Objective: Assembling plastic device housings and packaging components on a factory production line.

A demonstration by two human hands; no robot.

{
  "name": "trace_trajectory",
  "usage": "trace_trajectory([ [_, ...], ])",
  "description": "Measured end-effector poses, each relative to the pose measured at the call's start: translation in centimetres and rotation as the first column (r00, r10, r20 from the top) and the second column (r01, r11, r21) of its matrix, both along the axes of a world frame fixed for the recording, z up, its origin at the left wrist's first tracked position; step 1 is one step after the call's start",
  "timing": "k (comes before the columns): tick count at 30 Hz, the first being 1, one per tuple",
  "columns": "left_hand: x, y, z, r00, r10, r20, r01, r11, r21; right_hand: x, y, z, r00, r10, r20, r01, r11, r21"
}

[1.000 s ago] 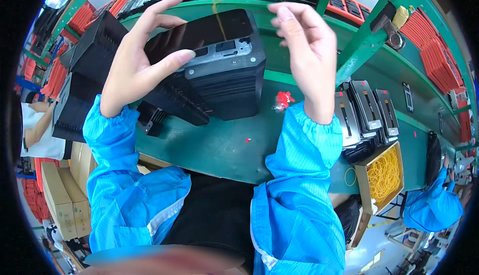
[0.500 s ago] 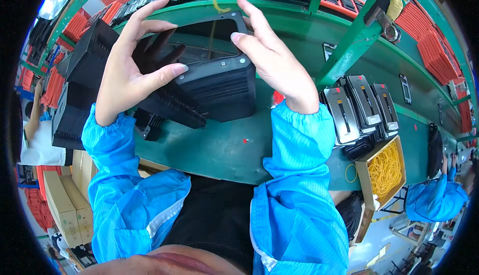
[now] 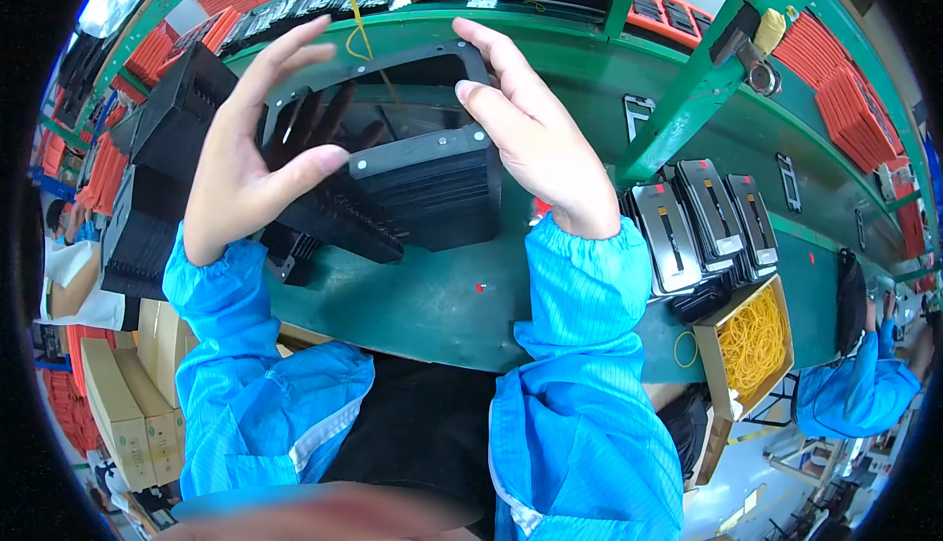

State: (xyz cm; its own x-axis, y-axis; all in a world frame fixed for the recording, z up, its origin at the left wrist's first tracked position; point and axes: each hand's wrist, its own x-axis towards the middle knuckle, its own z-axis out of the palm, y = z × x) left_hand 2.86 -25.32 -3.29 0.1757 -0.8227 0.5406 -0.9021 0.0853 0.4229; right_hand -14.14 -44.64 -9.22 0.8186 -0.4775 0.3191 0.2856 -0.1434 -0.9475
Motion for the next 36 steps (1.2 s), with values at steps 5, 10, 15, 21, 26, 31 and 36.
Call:
trace_trajectory([
  [5,1.8,3.9,-0.1,0.992,0.046,0.118,-0.072,0.971,0.228,-0.2,-0.2,0.1,0.999,-0.006,-0.038,0.005,1.0,-0.029],
  [10,2.5,3.4,-4.5,0.957,0.014,-0.29,0.009,0.997,0.078,0.3,-0.6,-0.3,0.994,-0.087,-0.072,0.083,0.995,-0.056],
  [15,1.4,0.3,-8.4,0.801,-0.163,-0.576,-0.051,0.94,-0.336,3.5,-3.2,-2.8,0.979,-0.19,0.072,0.193,0.981,-0.03],
  [21,1.2,0.6,-8.1,0.73,-0.23,-0.643,-0.042,0.925,-0.378,4.8,-3.7,-6.2,0.967,-0.161,0.199,0.149,0.986,0.074],
  [26,1.4,0.7,-8.3,0.725,-0.247,-0.643,-0.033,0.92,-0.39,4.1,-4.9,-4.8,0.956,-0.244,0.164,0.239,0.97,0.048],
  [31,2.0,1.3,-8.7,0.785,-0.192,-0.59,-0.046,0.93,-0.364,1.2,-1.4,-0.5,0.715,-0.489,0.499,0.614,0.781,-0.114],
  [36,2.2,1.1,-8.1,0.836,-0.198,-0.512,-0.003,0.932,-0.364,-2.7,4.1,1.9,0.65,-0.16,0.743,0.245,0.97,-0.006],
])
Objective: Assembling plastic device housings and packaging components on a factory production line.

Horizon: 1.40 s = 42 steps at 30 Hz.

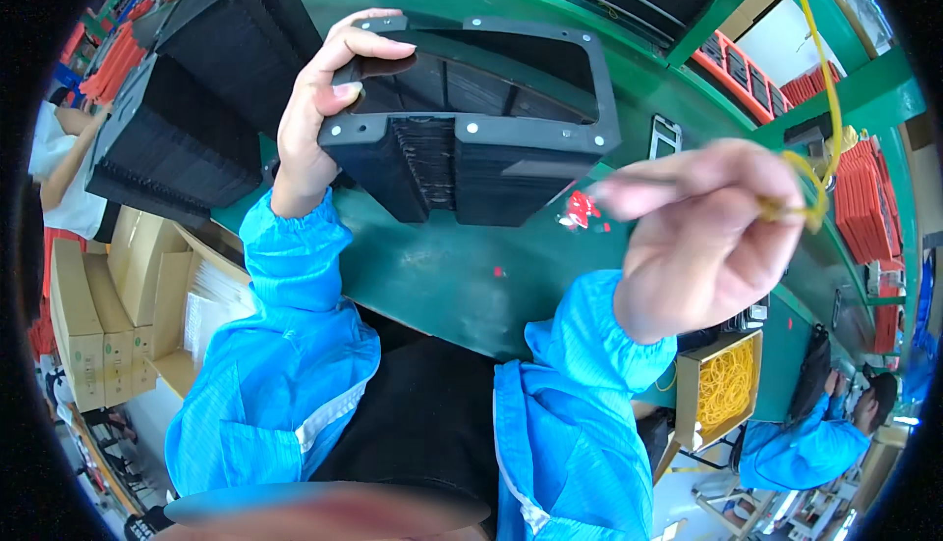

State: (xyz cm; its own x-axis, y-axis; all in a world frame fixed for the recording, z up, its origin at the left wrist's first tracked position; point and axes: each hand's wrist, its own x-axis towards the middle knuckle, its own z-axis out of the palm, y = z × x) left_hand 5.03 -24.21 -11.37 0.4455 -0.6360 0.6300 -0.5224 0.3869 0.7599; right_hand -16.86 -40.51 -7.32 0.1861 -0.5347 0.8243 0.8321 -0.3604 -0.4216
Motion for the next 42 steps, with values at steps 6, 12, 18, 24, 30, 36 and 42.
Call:
trace_trajectory([
  [6,0.3,-0.2,-1.2,0.999,-0.004,0.034,0.006,0.997,-0.073,3.3,2.0,-2.1,0.911,-0.273,-0.308,0.1,0.873,-0.477],
  [12,1.1,-0.3,-2.2,0.987,-0.041,0.158,0.063,0.989,-0.133,0.6,2.1,1.0,0.837,-0.348,-0.422,-0.165,0.575,-0.801],
  [18,1.0,0.0,-1.8,0.975,-0.064,0.212,0.104,0.977,-0.184,1.9,2.6,-0.2,0.807,-0.423,-0.412,-0.167,0.505,-0.847],
  [24,3.0,-0.3,-1.4,0.861,-0.182,-0.476,0.065,0.966,-0.252,1.8,2.8,-1.4,0.892,-0.441,-0.099,0.379,0.849,-0.368],
  [30,6.2,5.4,-7.9,0.817,0.291,-0.497,-0.351,0.936,-0.03,-1.4,-1.7,-0.3,0.83,-0.547,-0.108,0.515,0.826,-0.229],
  [36,4.4,12.9,-11.3,0.8,0.544,0.253,-0.593,0.782,0.194,-0.4,-3.7,-0.7,0.713,-0.662,-0.232,0.6,0.747,-0.287],
  [42,4.3,15.7,-12.6,0.813,0.428,0.394,-0.576,0.687,0.443,0.6,-8.3,-2.1,0.63,-0.541,-0.557,0.496,0.833,-0.247],
])
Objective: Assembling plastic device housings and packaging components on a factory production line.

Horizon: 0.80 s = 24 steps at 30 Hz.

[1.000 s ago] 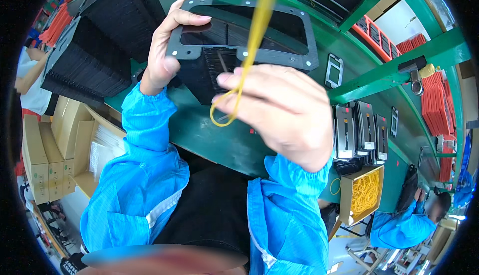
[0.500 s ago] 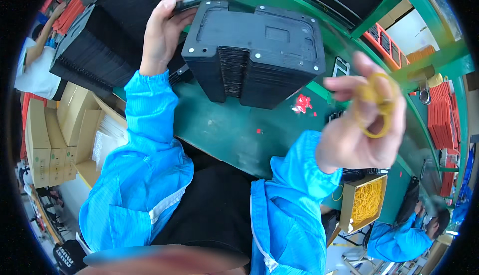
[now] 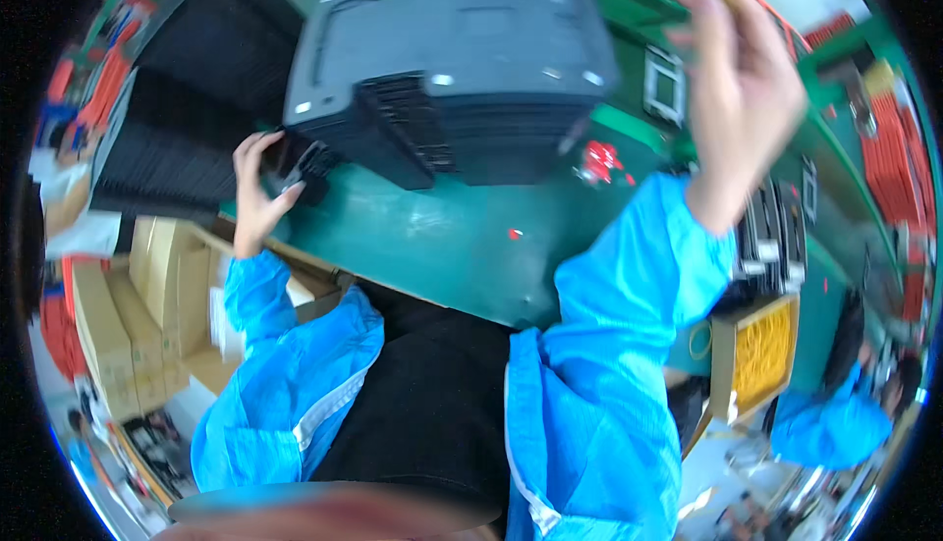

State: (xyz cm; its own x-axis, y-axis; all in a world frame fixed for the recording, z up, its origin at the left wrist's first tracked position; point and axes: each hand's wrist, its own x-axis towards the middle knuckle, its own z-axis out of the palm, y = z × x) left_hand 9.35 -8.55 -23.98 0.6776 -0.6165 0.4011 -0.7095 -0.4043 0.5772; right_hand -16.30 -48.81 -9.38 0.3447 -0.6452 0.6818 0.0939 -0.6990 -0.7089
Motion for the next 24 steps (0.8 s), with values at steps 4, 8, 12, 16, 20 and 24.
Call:
trace_trajectory([
  [4,-1.7,0.8,0.6,0.998,0.044,0.033,-0.048,0.993,0.104,1.6,-3.8,-2.0,0.961,0.258,-0.097,-0.241,0.957,0.159],
  [8,-2.1,-3.4,4.0,0.998,-0.065,0.014,0.066,0.986,-0.156,3.0,-10.6,-7.0,0.975,0.07,-0.21,-0.047,0.992,0.116],
  [12,-4.6,-10.1,8.2,0.931,-0.364,0.028,0.322,0.781,-0.535,3.9,-14.9,-15.3,0.661,-0.293,-0.691,0.373,0.927,-0.036],
  [16,-5.9,-15.0,11.6,0.861,-0.5,0.091,0.438,0.639,-0.632,5.8,-15.0,-19.7,0.387,-0.242,-0.89,0.441,0.896,-0.052],
  [20,-5.6,-16.5,11.0,0.844,-0.53,-0.075,0.379,0.69,-0.617,6.8,-15.1,-19.5,0.711,-0.175,-0.681,0.315,0.945,0.086],
  [24,-6.0,-16.8,10.9,0.844,-0.526,-0.102,0.355,0.691,-0.63,6.7,-15.5,-20.6,0.498,-0.465,-0.732,0.348,0.88,-0.323],
])
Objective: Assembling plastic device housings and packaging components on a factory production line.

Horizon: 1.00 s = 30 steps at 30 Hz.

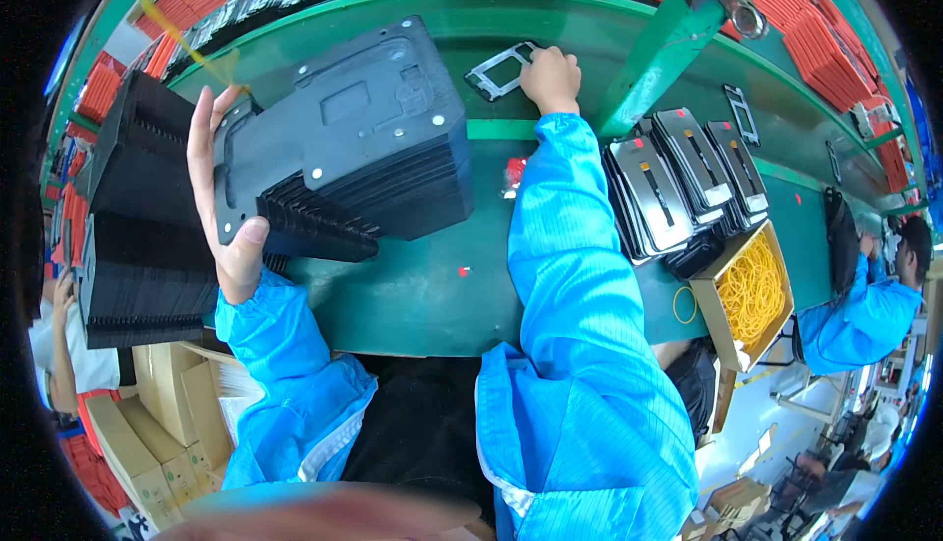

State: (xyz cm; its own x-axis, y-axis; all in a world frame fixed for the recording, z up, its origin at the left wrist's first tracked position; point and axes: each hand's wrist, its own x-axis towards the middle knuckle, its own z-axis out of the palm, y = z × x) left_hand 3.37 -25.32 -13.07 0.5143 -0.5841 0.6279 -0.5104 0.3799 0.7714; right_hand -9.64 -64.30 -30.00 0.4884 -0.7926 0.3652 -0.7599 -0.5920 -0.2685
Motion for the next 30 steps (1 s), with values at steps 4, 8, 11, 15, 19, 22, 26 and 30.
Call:
trace_trajectory([
  [4,0.7,0.7,0.2,0.998,-0.013,0.068,0.01,0.999,0.047,0.7,0.5,1.1,0.992,0.072,-0.1,-0.068,0.997,0.043],
  [8,0.3,0.5,0.1,0.999,-0.021,0.029,0.021,1.0,0.002,1.1,1.0,2.3,0.986,-0.057,-0.159,0.077,0.99,0.121],
  [11,0.6,0.4,0.0,0.999,-0.034,0.022,0.034,0.999,0.0,-0.7,0.9,4.9,0.991,-0.123,0.054,0.116,0.987,0.115],
  [15,1.0,0.2,0.0,0.997,-0.061,0.055,0.062,0.998,-0.005,-4.5,0.8,11.4,0.832,-0.053,0.553,-0.127,0.951,0.282],
  [19,2.0,1.2,-0.6,0.985,-0.034,0.17,0.033,0.999,0.012,-6.6,12.2,20.1,0.602,0.125,0.788,-0.386,0.91,0.151],
  [22,2.3,0.5,-0.6,0.975,-0.014,0.22,0.016,1.0,-0.008,-7.1,18.9,23.3,0.617,0.272,0.739,-0.532,0.836,0.137],
  [26,1.6,0.7,-0.6,0.984,-0.019,0.177,0.025,0.999,-0.032,-3.1,22.7,25.5,0.815,0.475,0.332,-0.473,0.876,-0.093],
  [30,1.5,0.8,-0.4,0.993,-0.037,0.109,0.043,0.998,-0.055,-1.9,25.7,26.7,0.935,0.351,0.059,-0.353,0.935,0.029],
])
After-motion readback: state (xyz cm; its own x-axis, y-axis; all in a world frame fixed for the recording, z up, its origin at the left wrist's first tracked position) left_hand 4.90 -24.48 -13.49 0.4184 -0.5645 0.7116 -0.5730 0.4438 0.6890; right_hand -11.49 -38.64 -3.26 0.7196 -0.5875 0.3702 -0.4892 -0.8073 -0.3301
